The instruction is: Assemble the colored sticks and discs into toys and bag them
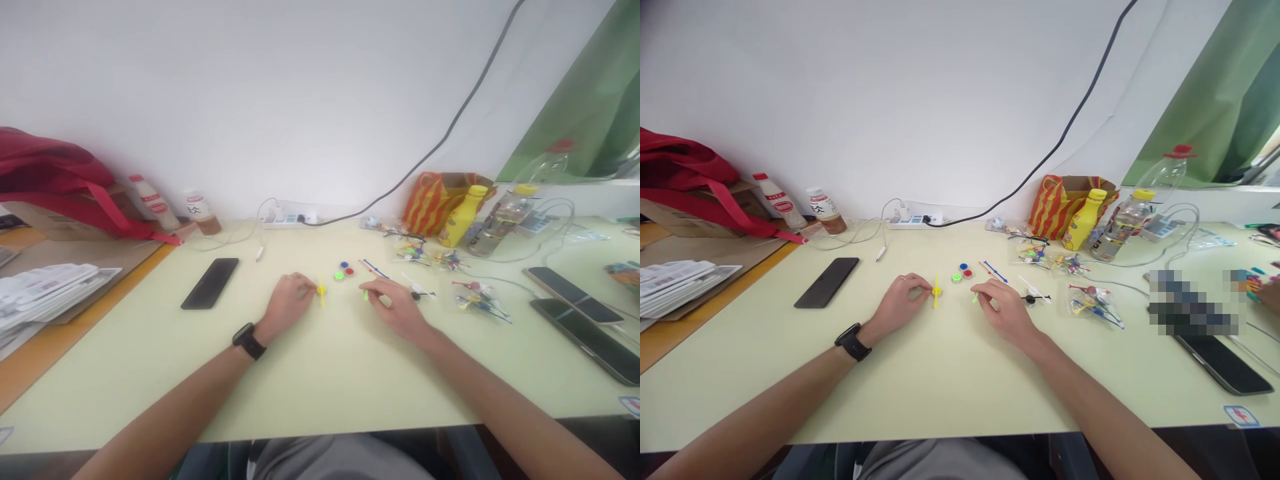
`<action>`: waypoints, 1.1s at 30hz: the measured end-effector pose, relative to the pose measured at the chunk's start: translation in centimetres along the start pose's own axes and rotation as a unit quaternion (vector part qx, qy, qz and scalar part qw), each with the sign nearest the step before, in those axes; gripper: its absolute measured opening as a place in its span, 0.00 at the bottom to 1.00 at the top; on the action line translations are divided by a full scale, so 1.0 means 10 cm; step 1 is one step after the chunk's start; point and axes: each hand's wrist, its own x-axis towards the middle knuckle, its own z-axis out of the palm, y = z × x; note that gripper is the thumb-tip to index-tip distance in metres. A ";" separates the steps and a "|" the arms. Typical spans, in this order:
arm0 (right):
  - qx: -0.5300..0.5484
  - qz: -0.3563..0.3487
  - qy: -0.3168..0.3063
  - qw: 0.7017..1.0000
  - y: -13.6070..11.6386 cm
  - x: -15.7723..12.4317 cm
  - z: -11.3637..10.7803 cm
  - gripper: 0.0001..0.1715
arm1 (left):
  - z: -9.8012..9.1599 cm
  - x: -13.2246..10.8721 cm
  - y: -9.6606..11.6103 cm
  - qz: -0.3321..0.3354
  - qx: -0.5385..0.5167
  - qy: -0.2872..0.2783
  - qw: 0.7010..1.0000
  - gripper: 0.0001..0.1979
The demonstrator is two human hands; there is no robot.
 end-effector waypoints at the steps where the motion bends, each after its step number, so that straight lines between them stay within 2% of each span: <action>1: -0.001 -0.003 -0.001 1.000 -0.01 0.00 0.01 0.14 | -0.01 -0.01 0.03 0.022 -0.002 -0.012 1.000 0.09; 3: 0.001 -0.012 -0.003 1.000 -0.05 -0.01 0.04 0.14 | -0.04 -0.04 0.13 0.087 -0.012 -0.057 0.995 0.12; 5: 0.009 -0.021 -0.010 1.000 -0.09 -0.02 0.07 0.13 | -0.07 -0.09 0.26 0.169 -0.024 -0.132 0.977 0.15; 7: 0.020 -0.033 -0.031 0.999 -0.12 -0.03 0.10 0.14 | -0.09 -0.15 0.38 0.206 -0.047 -0.173 0.962 0.17; 10: 0.015 -0.060 -0.096 0.993 -0.15 -0.06 0.13 0.15 | -0.08 -0.19 0.46 0.181 -0.080 -0.171 0.965 0.15; 14: -0.053 -0.090 -0.149 0.983 -0.08 -0.08 0.14 0.16 | -0.04 -0.17 0.39 0.135 -0.096 -0.153 0.974 0.12; 19: -0.209 -0.084 -0.132 0.965 0.15 -0.01 -0.03 0.19 | -0.04 -0.16 0.36 0.117 -0.097 -0.150 0.977 0.10; 23: -0.305 -0.034 -0.067 0.950 0.29 0.05 -0.26 0.24 | -0.05 -0.17 0.38 0.121 -0.098 -0.146 0.977 0.10; 26: -0.231 -0.023 -0.013 0.973 0.20 0.03 -0.28 0.19 | -0.04 -0.17 0.38 0.119 -0.106 -0.141 0.977 0.10; 28: -0.141 -0.029 -0.014 0.989 0.06 -0.02 -0.18 0.19 | -0.03 -0.17 0.37 0.114 -0.117 -0.138 0.977 0.10; 33: -0.011 -0.016 -0.127 0.992 -0.22 -0.14 0.13 0.26 | 0.01 -0.16 0.31 0.092 -0.129 -0.070 0.985 0.15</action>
